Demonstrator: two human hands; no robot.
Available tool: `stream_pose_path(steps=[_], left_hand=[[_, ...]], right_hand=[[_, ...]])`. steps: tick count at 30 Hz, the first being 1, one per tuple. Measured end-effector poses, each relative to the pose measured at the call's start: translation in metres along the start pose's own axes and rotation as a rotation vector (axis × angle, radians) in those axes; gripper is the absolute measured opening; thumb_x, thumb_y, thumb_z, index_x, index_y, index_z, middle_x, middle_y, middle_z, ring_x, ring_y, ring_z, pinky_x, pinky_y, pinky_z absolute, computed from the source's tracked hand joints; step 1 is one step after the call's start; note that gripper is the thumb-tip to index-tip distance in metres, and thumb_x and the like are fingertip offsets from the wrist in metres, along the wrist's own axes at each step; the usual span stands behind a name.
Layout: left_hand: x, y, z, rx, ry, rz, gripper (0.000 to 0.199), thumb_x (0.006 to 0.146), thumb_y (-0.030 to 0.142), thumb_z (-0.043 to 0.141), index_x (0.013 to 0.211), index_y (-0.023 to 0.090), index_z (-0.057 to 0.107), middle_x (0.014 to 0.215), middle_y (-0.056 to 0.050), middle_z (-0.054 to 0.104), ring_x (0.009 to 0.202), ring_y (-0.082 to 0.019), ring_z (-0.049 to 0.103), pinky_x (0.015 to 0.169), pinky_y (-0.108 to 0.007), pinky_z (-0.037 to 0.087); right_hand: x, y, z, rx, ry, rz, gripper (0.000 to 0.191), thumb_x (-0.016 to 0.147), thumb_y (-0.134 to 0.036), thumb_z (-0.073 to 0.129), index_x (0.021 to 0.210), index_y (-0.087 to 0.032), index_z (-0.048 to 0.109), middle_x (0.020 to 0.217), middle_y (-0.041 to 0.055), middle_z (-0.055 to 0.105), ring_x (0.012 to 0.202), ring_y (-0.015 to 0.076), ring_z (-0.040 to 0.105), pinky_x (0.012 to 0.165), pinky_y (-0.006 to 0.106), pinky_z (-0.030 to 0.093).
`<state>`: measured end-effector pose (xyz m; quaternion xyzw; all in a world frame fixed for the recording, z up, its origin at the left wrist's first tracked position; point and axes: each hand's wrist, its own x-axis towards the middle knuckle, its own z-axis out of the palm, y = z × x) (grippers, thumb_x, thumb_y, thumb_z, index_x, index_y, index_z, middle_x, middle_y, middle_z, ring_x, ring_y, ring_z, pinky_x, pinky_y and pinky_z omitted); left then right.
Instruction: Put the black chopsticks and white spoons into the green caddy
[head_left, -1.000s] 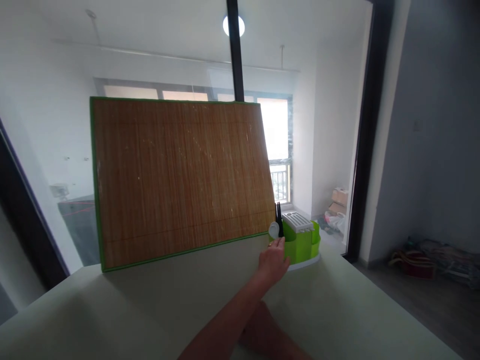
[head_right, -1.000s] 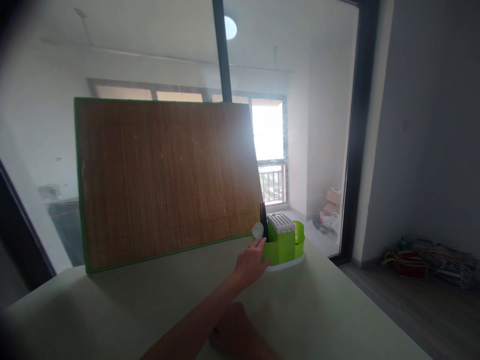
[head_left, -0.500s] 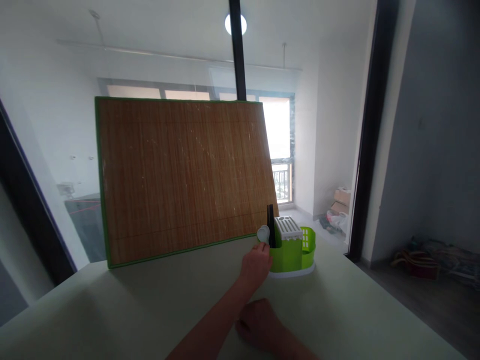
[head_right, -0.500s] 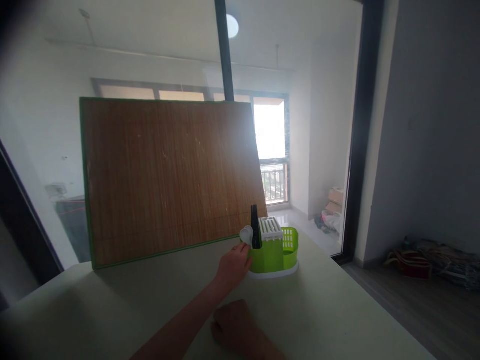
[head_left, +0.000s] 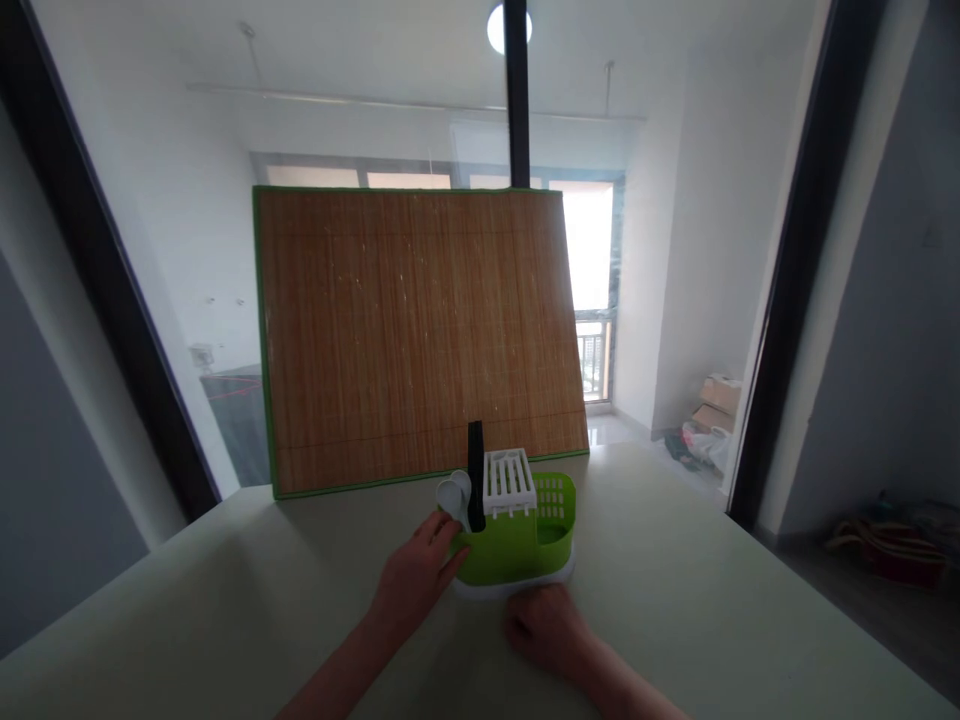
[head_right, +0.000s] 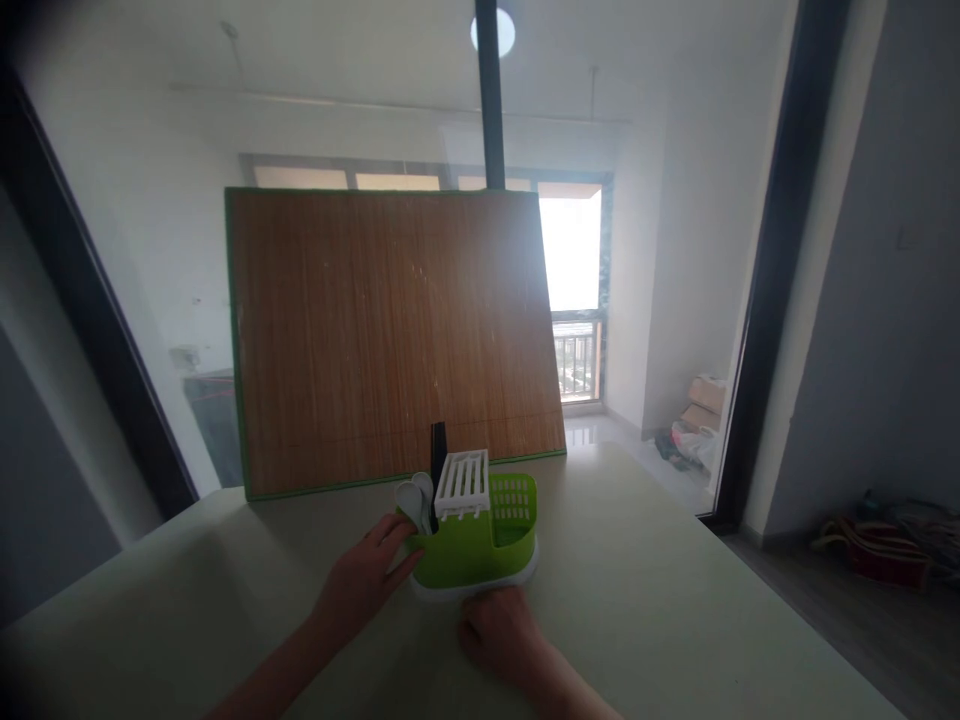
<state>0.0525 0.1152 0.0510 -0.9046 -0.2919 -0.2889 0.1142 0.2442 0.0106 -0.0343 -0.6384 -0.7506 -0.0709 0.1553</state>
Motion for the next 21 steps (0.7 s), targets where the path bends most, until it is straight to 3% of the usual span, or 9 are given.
stream_pose_path(steps=[6, 10, 15, 21], left_hand=[[-0.016, -0.002, -0.012, -0.094, 0.039, -0.039, 0.021, 0.088, 0.03, 0.042, 0.106, 0.023, 0.05, 0.108, -0.006, 0.052, 0.092, -0.017, 0.056, 0.074, -0.028, 0.048], [-0.014, 0.004, -0.022, -0.167, 0.113, -0.143, 0.024, 0.088, 0.032, 0.041, 0.11, 0.025, 0.049, 0.113, -0.005, 0.052, 0.091, -0.016, 0.057, 0.071, -0.024, 0.049], [0.008, 0.005, -0.037, -0.137, 0.218, -0.314, 0.033, 0.086, 0.037, 0.044, 0.116, 0.024, 0.044, 0.112, -0.005, 0.052, 0.086, -0.016, 0.058, 0.066, -0.024, 0.047], [0.046, -0.009, -0.038, -0.023, 0.072, -0.382, 0.05, 0.082, 0.046, 0.047, 0.126, 0.025, 0.038, 0.122, -0.009, 0.046, 0.104, -0.023, 0.052, 0.073, -0.029, 0.044]], right_hand=[[-0.003, 0.0, 0.0, -0.013, -0.013, 0.025, 0.021, 0.082, -0.03, 0.046, 0.071, -0.019, 0.06, 0.074, 0.0019, 0.066, 0.066, 0.0133, 0.056, 0.056, 0.025, 0.025], [-0.004, 0.001, 0.0, -0.017, -0.021, 0.024, 0.022, 0.083, -0.029, 0.043, 0.07, -0.019, 0.058, 0.072, 0.0021, 0.066, 0.063, 0.0127, 0.056, 0.055, 0.025, 0.024], [-0.004, 0.001, 0.0, -0.012, -0.023, 0.013, 0.023, 0.084, -0.028, 0.042, 0.07, -0.019, 0.056, 0.071, 0.0014, 0.065, 0.063, 0.0127, 0.056, 0.055, 0.026, 0.022], [-0.005, 0.001, -0.002, -0.009, -0.018, 0.013, 0.023, 0.085, -0.03, 0.041, 0.07, -0.02, 0.056, 0.072, 0.0005, 0.065, 0.065, 0.0131, 0.056, 0.056, 0.025, 0.023]])
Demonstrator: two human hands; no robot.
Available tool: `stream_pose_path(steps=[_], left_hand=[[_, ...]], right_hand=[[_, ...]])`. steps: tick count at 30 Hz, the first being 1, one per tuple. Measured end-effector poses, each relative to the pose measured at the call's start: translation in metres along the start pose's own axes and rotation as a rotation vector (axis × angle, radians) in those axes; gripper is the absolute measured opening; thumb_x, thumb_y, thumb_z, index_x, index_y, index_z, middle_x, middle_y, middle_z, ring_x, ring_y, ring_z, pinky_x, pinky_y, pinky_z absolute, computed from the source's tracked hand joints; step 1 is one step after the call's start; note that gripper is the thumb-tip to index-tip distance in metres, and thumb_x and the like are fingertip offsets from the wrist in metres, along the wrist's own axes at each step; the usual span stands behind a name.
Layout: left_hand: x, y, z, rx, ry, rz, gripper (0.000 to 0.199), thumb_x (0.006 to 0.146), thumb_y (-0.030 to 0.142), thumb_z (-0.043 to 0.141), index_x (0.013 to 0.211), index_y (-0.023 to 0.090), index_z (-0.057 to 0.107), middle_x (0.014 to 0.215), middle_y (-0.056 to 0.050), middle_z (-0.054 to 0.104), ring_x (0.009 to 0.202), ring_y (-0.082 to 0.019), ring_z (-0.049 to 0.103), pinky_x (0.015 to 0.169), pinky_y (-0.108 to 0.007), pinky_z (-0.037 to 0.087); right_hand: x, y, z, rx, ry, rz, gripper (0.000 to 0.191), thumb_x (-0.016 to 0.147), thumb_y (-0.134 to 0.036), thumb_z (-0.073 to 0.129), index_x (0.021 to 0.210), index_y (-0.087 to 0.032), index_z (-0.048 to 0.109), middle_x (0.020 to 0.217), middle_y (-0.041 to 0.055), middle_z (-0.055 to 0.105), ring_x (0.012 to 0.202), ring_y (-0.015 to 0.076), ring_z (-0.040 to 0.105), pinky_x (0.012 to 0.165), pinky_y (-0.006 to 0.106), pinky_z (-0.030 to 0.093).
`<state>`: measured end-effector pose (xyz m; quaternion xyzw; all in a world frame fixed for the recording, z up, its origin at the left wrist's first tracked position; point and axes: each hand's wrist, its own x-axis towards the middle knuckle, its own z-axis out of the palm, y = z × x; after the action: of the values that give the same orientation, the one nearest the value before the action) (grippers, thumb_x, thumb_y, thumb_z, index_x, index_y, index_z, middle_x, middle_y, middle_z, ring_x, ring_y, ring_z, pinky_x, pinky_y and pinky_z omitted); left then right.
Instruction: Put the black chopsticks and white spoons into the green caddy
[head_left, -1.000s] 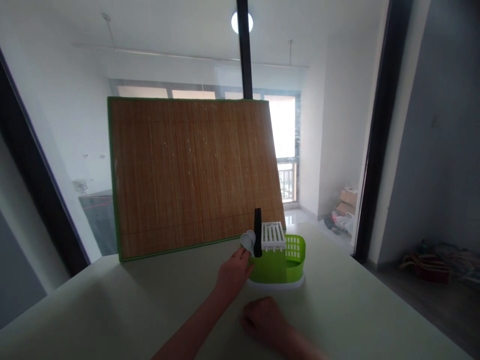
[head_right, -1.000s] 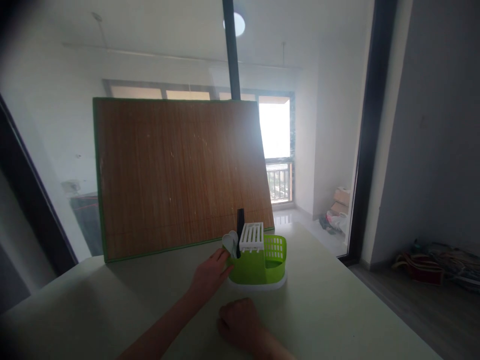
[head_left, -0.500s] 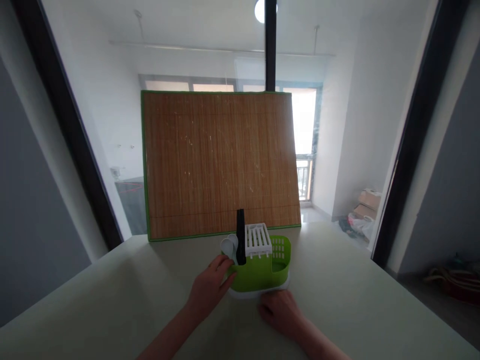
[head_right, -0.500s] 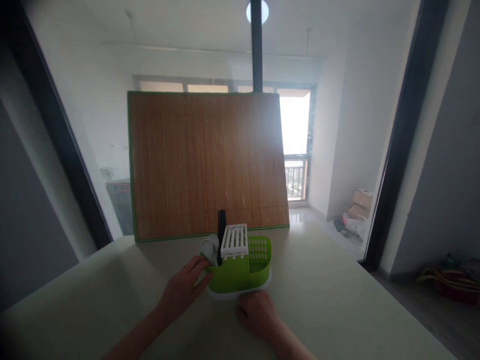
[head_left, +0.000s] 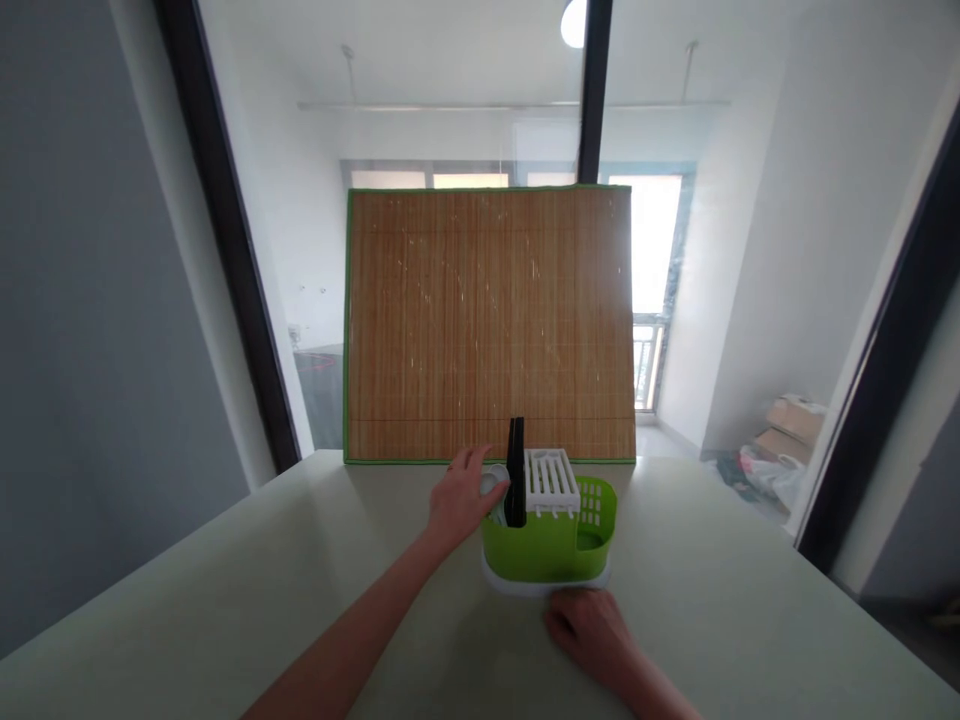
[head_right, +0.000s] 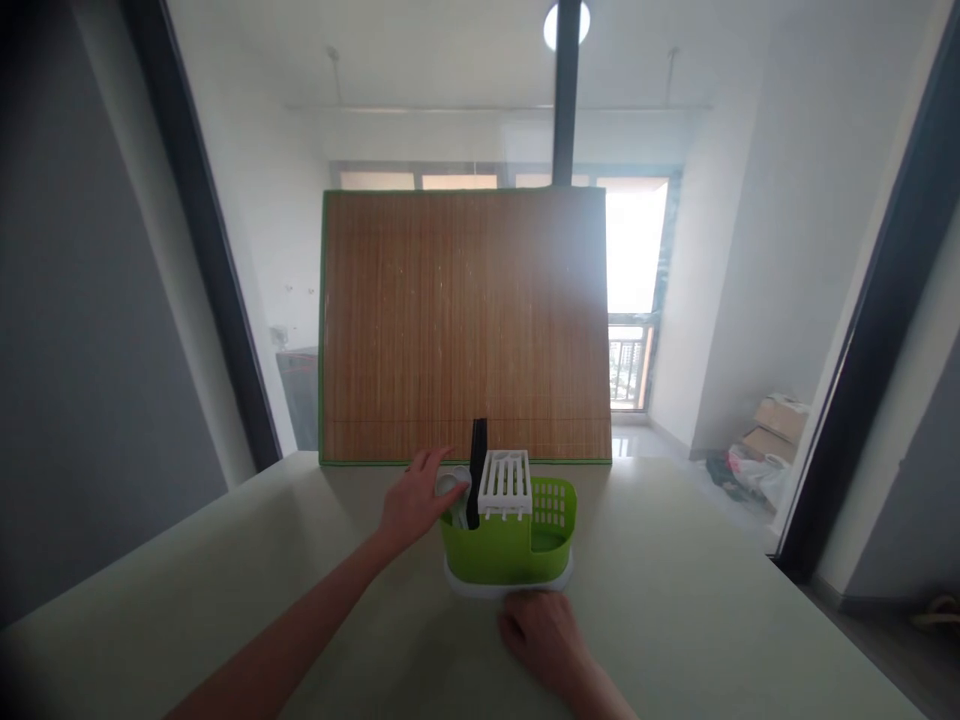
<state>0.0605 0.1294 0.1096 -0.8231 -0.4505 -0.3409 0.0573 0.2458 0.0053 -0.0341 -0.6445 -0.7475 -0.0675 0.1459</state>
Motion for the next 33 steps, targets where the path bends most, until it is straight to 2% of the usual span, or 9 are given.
stream_pose_path(steps=[4, 7, 11, 18, 22, 25, 28, 33], left_hand=[[0.016, 0.002, 0.009, 0.093, -0.148, 0.037, 0.052, 0.08, 0.055, 0.045, 0.121, 0.023, 0.043, 0.111, -0.009, 0.054, 0.096, -0.024, 0.056, 0.071, -0.031, 0.044], [0.019, 0.005, 0.015, 0.18, -0.226, 0.065, 0.043, 0.08, 0.052, 0.047, 0.11, 0.02, 0.051, 0.098, -0.008, 0.058, 0.089, -0.024, 0.058, 0.069, -0.031, 0.043], [0.021, 0.007, 0.02, 0.254, -0.228, 0.098, 0.032, 0.082, 0.043, 0.046, 0.102, 0.019, 0.052, 0.098, -0.009, 0.057, 0.085, -0.023, 0.059, 0.067, -0.031, 0.042], [0.023, 0.004, 0.019, 0.249, -0.277, 0.161, 0.032, 0.079, 0.045, 0.052, 0.102, 0.022, 0.051, 0.089, -0.005, 0.062, 0.082, -0.022, 0.06, 0.063, -0.027, 0.041], [0.024, 0.002, 0.017, 0.233, -0.238, 0.177, 0.028, 0.08, 0.044, 0.05, 0.098, 0.022, 0.053, 0.086, -0.005, 0.064, 0.081, -0.022, 0.061, 0.06, -0.026, 0.039], [0.026, 0.0, 0.008, 0.217, -0.179, 0.157, 0.027, 0.083, 0.045, 0.045, 0.092, 0.021, 0.054, 0.083, -0.004, 0.064, 0.076, -0.02, 0.061, 0.058, -0.025, 0.037], [0.032, -0.004, -0.007, 0.2, -0.118, 0.11, 0.03, 0.083, 0.048, 0.043, 0.086, 0.02, 0.055, 0.077, -0.004, 0.063, 0.073, -0.02, 0.06, 0.057, -0.025, 0.035], [0.054, -0.028, -0.054, 0.093, 0.022, -0.002, 0.039, 0.08, 0.055, 0.042, 0.083, 0.019, 0.057, 0.07, -0.002, 0.062, 0.065, -0.017, 0.057, 0.057, -0.024, 0.034]], right_hand=[[0.001, -0.001, 0.0, 0.0, 0.007, 0.004, 0.022, 0.084, -0.029, 0.043, 0.069, -0.02, 0.056, 0.071, 0.0005, 0.065, 0.065, 0.0135, 0.056, 0.055, 0.025, 0.023], [0.002, -0.001, 0.001, 0.002, 0.012, 0.009, 0.021, 0.082, -0.029, 0.044, 0.068, -0.02, 0.057, 0.069, 0.0, 0.065, 0.063, 0.0132, 0.056, 0.054, 0.025, 0.023], [0.004, -0.001, 0.002, 0.005, 0.015, 0.022, 0.019, 0.08, -0.03, 0.047, 0.068, -0.02, 0.058, 0.07, 0.0, 0.066, 0.062, 0.0129, 0.055, 0.054, 0.026, 0.022], [0.004, 0.0, 0.003, 0.018, 0.01, 0.033, 0.021, 0.081, -0.03, 0.047, 0.069, -0.02, 0.06, 0.07, 0.0004, 0.066, 0.06, 0.0119, 0.054, 0.053, 0.025, 0.023], [0.004, 0.0, 0.001, 0.019, 0.005, 0.034, 0.021, 0.081, -0.03, 0.047, 0.069, -0.019, 0.06, 0.07, 0.0008, 0.065, 0.06, 0.0119, 0.054, 0.054, 0.024, 0.024], [0.004, 0.001, 0.001, 0.021, 0.006, 0.031, 0.021, 0.081, -0.031, 0.048, 0.068, -0.019, 0.06, 0.071, 0.001, 0.065, 0.061, 0.0124, 0.054, 0.054, 0.024, 0.024], [0.004, 0.001, 0.002, 0.024, 0.011, 0.03, 0.02, 0.081, -0.031, 0.048, 0.069, -0.02, 0.06, 0.072, 0.0006, 0.065, 0.062, 0.0125, 0.054, 0.054, 0.024, 0.024], [0.004, 0.002, 0.003, 0.022, 0.012, 0.038, 0.021, 0.081, -0.031, 0.047, 0.07, -0.019, 0.06, 0.072, 0.0011, 0.065, 0.062, 0.0125, 0.054, 0.054, 0.024, 0.024]])
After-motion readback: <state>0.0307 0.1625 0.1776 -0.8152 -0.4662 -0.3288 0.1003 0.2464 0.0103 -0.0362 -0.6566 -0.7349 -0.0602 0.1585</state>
